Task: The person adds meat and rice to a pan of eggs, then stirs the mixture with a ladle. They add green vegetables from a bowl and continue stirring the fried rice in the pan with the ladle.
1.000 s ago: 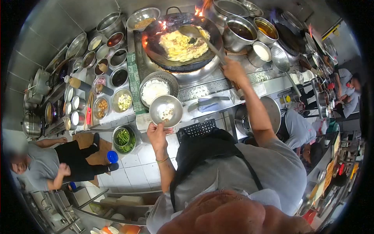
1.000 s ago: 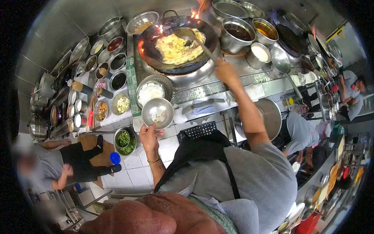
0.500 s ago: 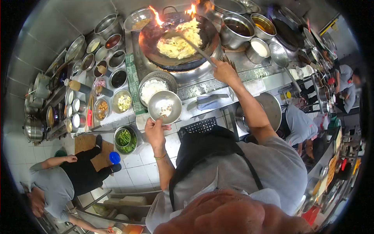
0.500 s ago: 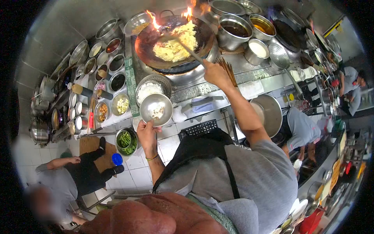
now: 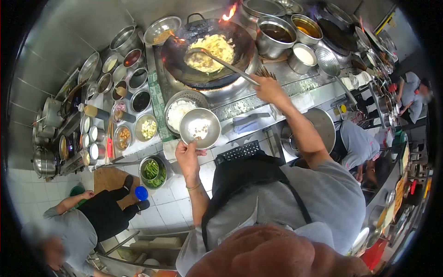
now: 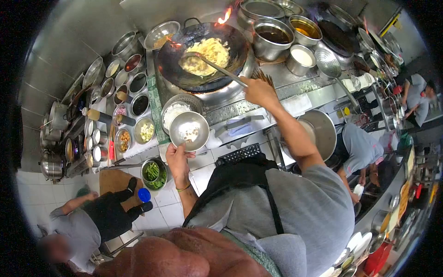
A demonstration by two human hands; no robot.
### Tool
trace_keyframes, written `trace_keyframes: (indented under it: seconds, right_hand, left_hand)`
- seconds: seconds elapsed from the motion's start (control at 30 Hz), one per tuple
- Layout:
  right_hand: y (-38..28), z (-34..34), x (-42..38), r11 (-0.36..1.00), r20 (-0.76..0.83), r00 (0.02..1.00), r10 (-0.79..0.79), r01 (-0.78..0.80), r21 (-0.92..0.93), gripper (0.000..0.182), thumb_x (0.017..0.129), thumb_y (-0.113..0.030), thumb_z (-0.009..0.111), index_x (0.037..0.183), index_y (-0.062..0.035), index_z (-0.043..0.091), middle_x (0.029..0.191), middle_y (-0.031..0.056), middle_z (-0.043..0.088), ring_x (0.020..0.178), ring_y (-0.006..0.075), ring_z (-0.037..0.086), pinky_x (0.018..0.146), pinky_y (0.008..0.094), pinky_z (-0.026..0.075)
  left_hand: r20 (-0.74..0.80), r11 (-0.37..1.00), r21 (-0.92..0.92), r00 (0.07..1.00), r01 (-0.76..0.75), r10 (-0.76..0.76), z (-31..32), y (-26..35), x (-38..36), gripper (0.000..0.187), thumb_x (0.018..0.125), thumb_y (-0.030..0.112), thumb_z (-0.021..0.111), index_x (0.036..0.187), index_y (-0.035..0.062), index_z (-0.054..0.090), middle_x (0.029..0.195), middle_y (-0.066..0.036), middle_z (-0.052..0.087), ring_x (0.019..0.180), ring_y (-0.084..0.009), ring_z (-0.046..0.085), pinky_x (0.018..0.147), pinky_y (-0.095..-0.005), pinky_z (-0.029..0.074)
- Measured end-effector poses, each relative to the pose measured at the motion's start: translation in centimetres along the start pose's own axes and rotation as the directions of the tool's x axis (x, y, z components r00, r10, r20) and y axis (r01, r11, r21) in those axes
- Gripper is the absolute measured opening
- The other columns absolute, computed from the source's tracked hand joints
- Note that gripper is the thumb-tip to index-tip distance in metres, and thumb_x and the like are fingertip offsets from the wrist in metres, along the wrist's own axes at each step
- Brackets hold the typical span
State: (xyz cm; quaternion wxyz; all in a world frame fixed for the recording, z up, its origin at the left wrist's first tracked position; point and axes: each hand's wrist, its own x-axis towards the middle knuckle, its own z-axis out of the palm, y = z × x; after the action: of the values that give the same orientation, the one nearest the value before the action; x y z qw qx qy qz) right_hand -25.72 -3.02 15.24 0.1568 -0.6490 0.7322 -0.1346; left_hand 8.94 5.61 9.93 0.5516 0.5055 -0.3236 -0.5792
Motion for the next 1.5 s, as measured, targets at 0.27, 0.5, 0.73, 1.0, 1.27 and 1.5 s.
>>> trace_keyframes:
  seconds: [0.27,0.5,0.73,1.0,1.27,1.5]
  right_hand:
    - [1.0,1.5,2.0,0.988,-0.072,0.988,0.136,-0.140,-0.058,0.053,0.091,-0.018,0.056,0.144,-0.0153,0.054,0.109,0.0267,0.069,0.104,0.0440,0.066,0.094,0.0542,0.051]
    - [3.0,-1.7,-2.2,1.000,-0.001,1.000,0.000,0.000,0.017,0.055,0.089,-0.017,0.057,0.143,-0.0148,0.054,0.106,0.0266,0.070,0.101,0.0452,0.067,0.092,0.0546,0.052]
    - [0.0,1.4,3.1,0.979,-0.042,0.984,0.175,-0.178,-0.096,0.051,0.090,-0.014,0.053,0.141,-0.0124,0.054,0.108,0.0273,0.070,0.107,0.0414,0.068,0.091,0.0525,0.054]
    - [4.4,-2.9,-2.1,0.997,0.005,0.998,0.058,-0.057,-0.054,0.054,0.093,-0.023,0.059,0.146,-0.0266,0.053,0.112,0.0208,0.072,0.107,0.0397,0.068,0.093,0.0516,0.053]
    - [-1.0,0.7,2.3,0.992,-0.025,0.996,0.088,-0.089,-0.084,0.049,0.091,-0.017,0.058,0.140,-0.0172,0.057,0.107,0.0255,0.071,0.100,0.0415,0.069,0.088,0.0521,0.054]
    - [4.3,-3.6,-1.9,0.987,-0.020,0.988,0.151,-0.152,-0.060,0.052,0.089,-0.011,0.053,0.139,-0.0203,0.058,0.110,0.0191,0.073,0.105,0.0385,0.070,0.095,0.0516,0.053]
  left_hand:
    - [-0.059,0.999,-0.036,0.998,0.005,-0.008,-1.1,-1.5,-0.1,0.007,0.094,0.003,0.061,0.090,-0.0021,0.060,0.081,-0.016,0.071,0.055,-0.0189,0.068,0.044,-0.0268,0.055]
    - [-0.043,0.999,-0.048,0.999,-0.022,0.020,-0.3,-0.7,-0.6,0.007,0.094,0.004,0.061,0.090,-0.0019,0.061,0.082,-0.017,0.072,0.055,-0.0188,0.068,0.044,-0.0264,0.056]
    - [-0.002,0.999,-0.035,0.999,0.032,-0.032,0.3,-2.0,-0.1,0.008,0.094,0.005,0.063,0.090,-0.0005,0.060,0.081,-0.016,0.071,0.055,-0.0183,0.067,0.045,-0.0277,0.056]
    - [0.028,1.000,-0.027,1.000,0.000,0.001,2.0,-0.7,-0.3,0.008,0.095,0.003,0.061,0.089,-0.0003,0.059,0.080,-0.016,0.070,0.055,-0.0191,0.068,0.045,-0.0281,0.056]
    - [0.131,0.998,0.024,0.989,0.063,-0.066,3.1,-1.6,0.1,0.006,0.094,0.004,0.062,0.091,-0.0013,0.060,0.083,-0.018,0.072,0.056,-0.0192,0.068,0.045,-0.0276,0.056]
    - [0.099,0.999,-0.026,0.995,0.019,-0.016,3.1,-2.0,-0.6,0.009,0.094,0.003,0.062,0.087,-0.0006,0.058,0.079,-0.016,0.070,0.056,-0.0200,0.068,0.046,-0.0279,0.056]
